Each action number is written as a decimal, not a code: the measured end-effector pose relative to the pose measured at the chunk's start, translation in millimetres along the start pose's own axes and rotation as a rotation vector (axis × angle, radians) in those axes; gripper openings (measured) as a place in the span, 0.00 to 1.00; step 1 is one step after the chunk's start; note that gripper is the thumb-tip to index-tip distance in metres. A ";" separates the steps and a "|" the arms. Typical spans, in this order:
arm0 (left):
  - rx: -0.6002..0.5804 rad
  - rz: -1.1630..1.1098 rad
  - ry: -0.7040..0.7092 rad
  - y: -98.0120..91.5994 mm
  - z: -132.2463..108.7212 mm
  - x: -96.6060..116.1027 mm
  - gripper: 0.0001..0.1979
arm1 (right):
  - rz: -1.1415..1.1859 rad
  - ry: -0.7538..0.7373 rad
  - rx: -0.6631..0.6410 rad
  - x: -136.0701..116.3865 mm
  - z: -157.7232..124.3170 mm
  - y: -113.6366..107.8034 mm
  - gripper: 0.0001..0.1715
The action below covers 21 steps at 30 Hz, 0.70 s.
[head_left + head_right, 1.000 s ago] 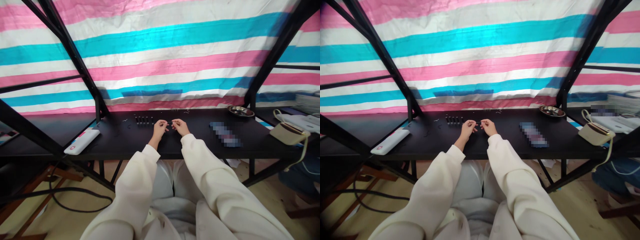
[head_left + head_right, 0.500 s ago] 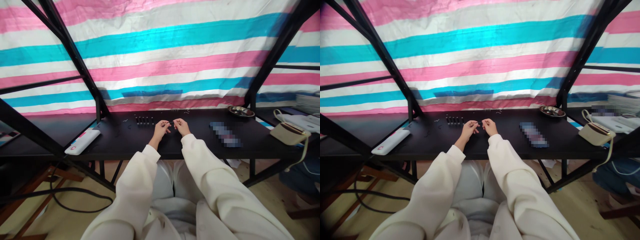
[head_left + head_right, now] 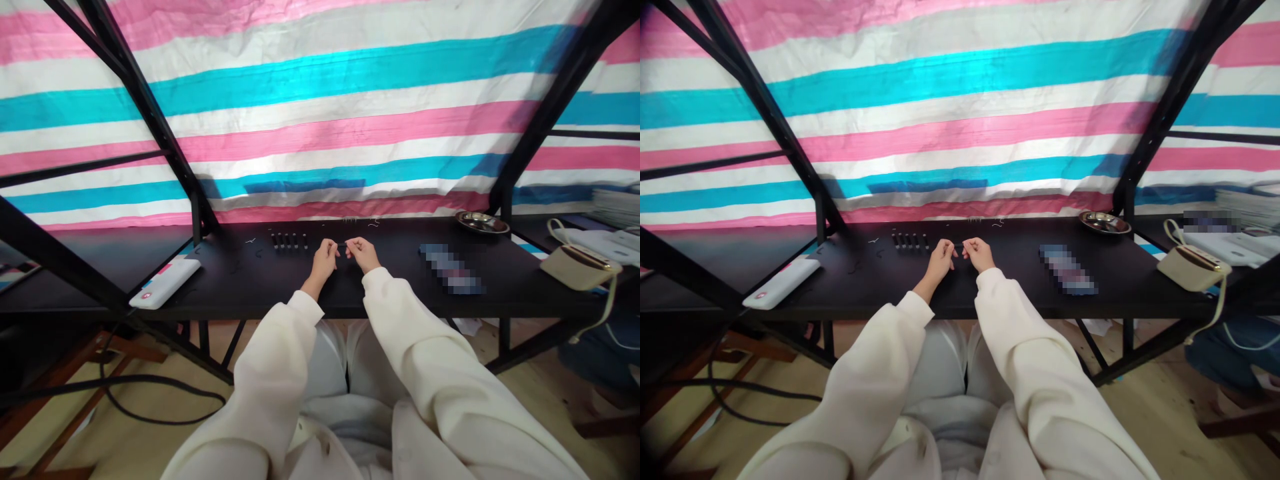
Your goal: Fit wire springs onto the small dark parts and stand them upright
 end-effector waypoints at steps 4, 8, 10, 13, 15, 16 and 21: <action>0.024 0.205 0.025 -4.8 -3.1 5.3 0.12 | 0.005 0.010 -0.009 2.0 0.3 1.5 0.22; 0.053 0.319 0.047 -8.3 -4.6 9.4 0.17 | 0.018 0.027 -0.018 5.3 0.4 2.7 0.22; 0.071 0.325 0.046 -9.8 -4.7 9.3 0.19 | 0.033 0.033 -0.026 6.2 0.2 3.7 0.22; 0.102 0.268 0.048 -12.4 -4.5 9.4 0.20 | 0.049 0.035 -0.035 6.3 -0.1 5.3 0.22; 0.123 0.201 0.050 -14.7 -4.5 9.9 0.20 | 0.055 0.045 -0.038 7.3 0.0 6.0 0.22; 0.134 0.171 0.047 -16.0 -4.5 9.9 0.20 | 0.058 0.053 -0.039 8.2 0.0 6.3 0.22; 0.161 0.144 0.022 -20.0 -5.0 10.2 0.23 | 0.089 0.086 -0.049 11.3 0.1 8.3 0.23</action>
Point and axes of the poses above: each hand's wrist, its own z-axis towards the middle knuckle, its own y-axis out of the palm, x = y × z, the point moved 10 cm from there along z, towards the middle knuckle, and after that the axes turned 4 degrees about z, right-handed, at the moved point
